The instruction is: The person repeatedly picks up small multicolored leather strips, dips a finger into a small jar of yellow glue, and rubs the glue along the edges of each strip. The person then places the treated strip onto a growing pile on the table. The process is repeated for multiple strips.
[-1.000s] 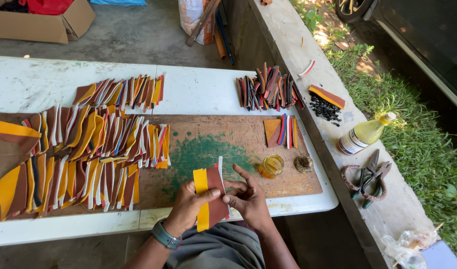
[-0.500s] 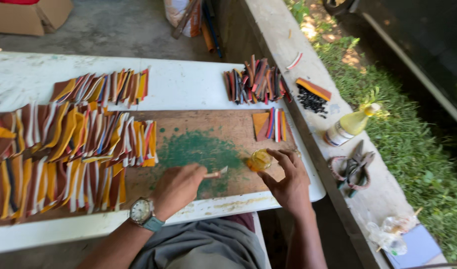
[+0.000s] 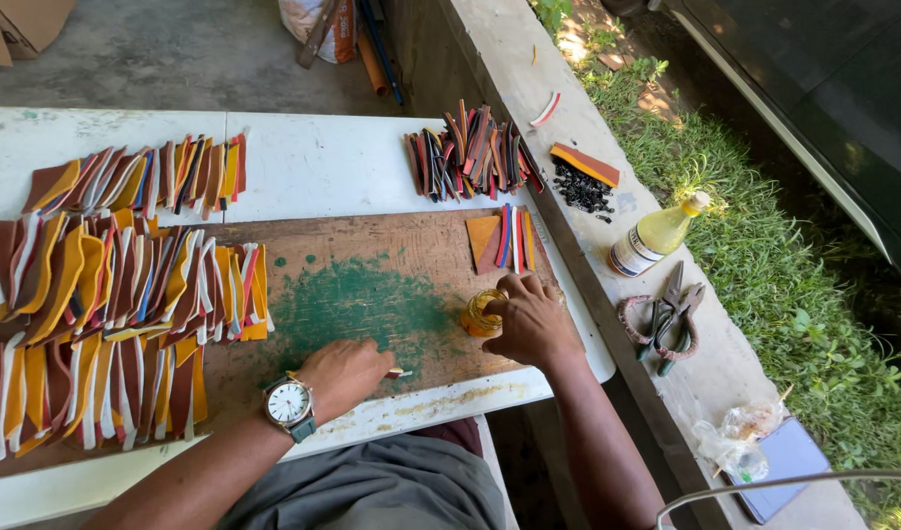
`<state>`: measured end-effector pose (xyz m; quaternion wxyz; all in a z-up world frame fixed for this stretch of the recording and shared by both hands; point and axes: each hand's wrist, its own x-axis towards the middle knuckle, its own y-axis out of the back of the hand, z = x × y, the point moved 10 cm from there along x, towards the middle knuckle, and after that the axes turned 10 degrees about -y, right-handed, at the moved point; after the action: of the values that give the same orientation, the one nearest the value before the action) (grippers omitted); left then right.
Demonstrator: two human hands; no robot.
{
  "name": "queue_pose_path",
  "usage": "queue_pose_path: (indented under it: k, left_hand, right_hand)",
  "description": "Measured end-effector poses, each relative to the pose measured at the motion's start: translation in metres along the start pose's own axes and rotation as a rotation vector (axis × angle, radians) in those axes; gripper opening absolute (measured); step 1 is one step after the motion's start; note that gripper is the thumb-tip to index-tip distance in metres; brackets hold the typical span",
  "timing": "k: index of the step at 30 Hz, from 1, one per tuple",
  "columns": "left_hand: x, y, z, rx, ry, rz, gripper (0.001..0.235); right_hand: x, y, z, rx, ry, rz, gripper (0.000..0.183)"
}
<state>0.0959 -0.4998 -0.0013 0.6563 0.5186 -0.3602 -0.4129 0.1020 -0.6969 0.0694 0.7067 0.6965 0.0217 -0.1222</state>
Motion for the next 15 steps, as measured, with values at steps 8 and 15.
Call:
queue_pose_path:
  k: [8,15]
  left_hand:
    - [-0.001,0.022,-0.016,-0.338,0.171,0.052,0.007]
    - [-0.02,0.012,-0.022,-1.978,0.13,0.584,0.021]
  right_hand:
    - [0.011,-0.011,0.002,0.011,0.015,-0.004,0.055]
    - [-0.012,0.019,0.004,0.119,0.084,0.119,0.056]
